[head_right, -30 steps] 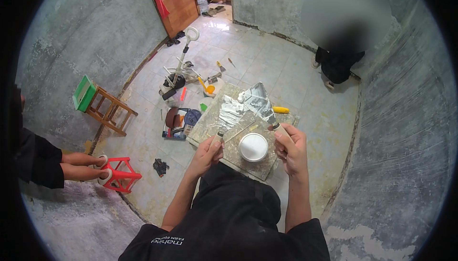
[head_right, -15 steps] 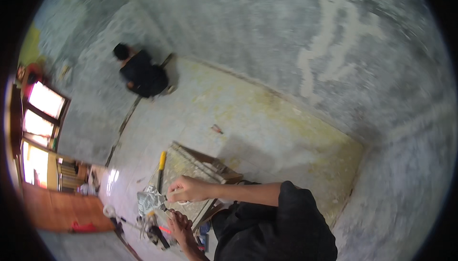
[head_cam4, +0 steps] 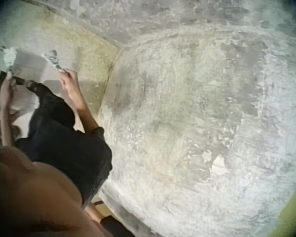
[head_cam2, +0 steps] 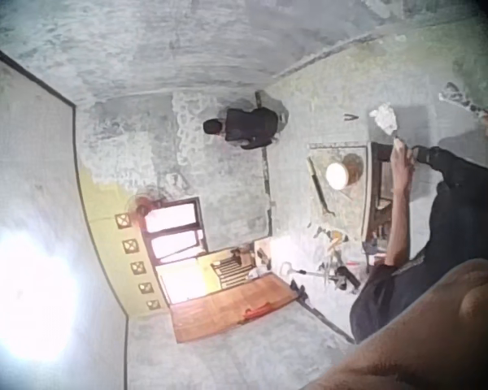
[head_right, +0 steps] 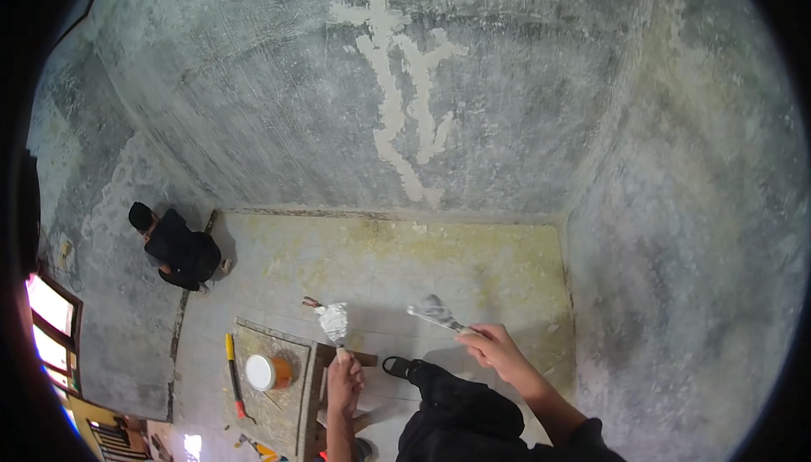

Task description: Apply wall putty or plaster to a cracked wall surface using putty knives.

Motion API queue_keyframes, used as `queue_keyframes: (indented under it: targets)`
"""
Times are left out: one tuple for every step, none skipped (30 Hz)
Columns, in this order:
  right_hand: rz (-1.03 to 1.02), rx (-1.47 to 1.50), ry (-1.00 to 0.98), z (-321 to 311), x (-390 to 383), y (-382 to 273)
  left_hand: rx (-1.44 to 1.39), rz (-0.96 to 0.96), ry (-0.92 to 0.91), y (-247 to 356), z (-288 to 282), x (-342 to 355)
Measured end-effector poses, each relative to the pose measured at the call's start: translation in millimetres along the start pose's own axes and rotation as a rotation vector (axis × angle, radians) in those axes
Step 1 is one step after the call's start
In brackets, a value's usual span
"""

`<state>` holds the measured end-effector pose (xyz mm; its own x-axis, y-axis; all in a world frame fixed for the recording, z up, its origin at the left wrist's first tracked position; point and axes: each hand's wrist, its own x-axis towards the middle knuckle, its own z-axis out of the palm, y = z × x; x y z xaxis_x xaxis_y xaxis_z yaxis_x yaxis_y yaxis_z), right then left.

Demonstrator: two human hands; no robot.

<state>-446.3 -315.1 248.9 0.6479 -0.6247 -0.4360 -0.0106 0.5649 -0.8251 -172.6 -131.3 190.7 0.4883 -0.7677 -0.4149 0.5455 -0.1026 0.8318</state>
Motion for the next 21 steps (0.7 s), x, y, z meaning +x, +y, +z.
queue_keyframes:
  targets:
    - [0.015,-0.022,0.061,-18,-14,-2,-0.068,-0.022,0.029,-11,21,-6]
    - [0.021,-0.033,0.136,-31,-29,-4,-0.13,-0.068,0.002,-24,35,-10]
    - [0.001,-0.038,0.128,-40,-34,-8,-0.193,-0.101,-0.018,-37,43,-12]
    - [-0.017,-0.044,0.156,-46,-41,-17,-0.238,-0.157,-0.031,-49,50,-11]
    - [-0.028,-0.043,0.164,-55,-42,-25,-0.25,-0.133,-0.04,-57,52,-13]
    - [-0.064,-0.03,0.117,-64,-38,-31,-0.206,-0.149,-0.03,-63,51,-17]
    - [-0.093,-0.051,0.079,-73,-26,-30,-0.164,-0.163,-0.017,-64,54,-19]
    - [-0.118,-0.085,0.036,-79,-12,-29,-0.077,-0.128,0.044,-57,55,-25]
    - [-0.145,-0.088,0.158,-69,-2,-30,-0.005,-0.093,0.118,-53,55,-36]
    - [-0.122,-0.13,-0.023,-83,9,-34,0.102,-0.082,0.227,-48,60,-40]
    - [-0.112,-0.154,-0.081,-90,17,-38,0.086,-0.034,0.219,-51,57,-39]
    - [-0.099,-0.166,-0.136,-94,26,-43,0.067,-0.013,0.226,-45,67,-40]
    - [-0.049,-0.119,-0.198,-104,32,-55,-0.016,0.017,0.164,-44,81,-33]
    - [0.011,-0.057,-0.253,-109,32,-61,-0.009,0.042,0.196,-48,85,-26]
    - [0.012,-0.088,-0.272,-114,37,-68,-0.014,0.081,0.233,-56,99,-13]
    - [0.09,-0.012,-0.407,-120,46,-73,-0.055,0.108,0.261,-71,121,4]
    - [0.177,0.092,-0.515,-131,47,-74,-0.111,0.096,0.295,-86,134,26]
    - [0.223,0.087,-0.51,-143,48,-79,-0.15,0.071,0.32,-94,140,49]
    - [0.235,0.09,-0.515,-151,49,-82,-0.242,0.056,0.23,-104,155,73]
    - [0.258,0.129,-0.5,-164,51,-89,-0.361,0.017,0.136,-100,184,88]
    - [0.281,0.167,-0.485,-176,52,-96,-0.368,0.013,0.143,-97,205,102]
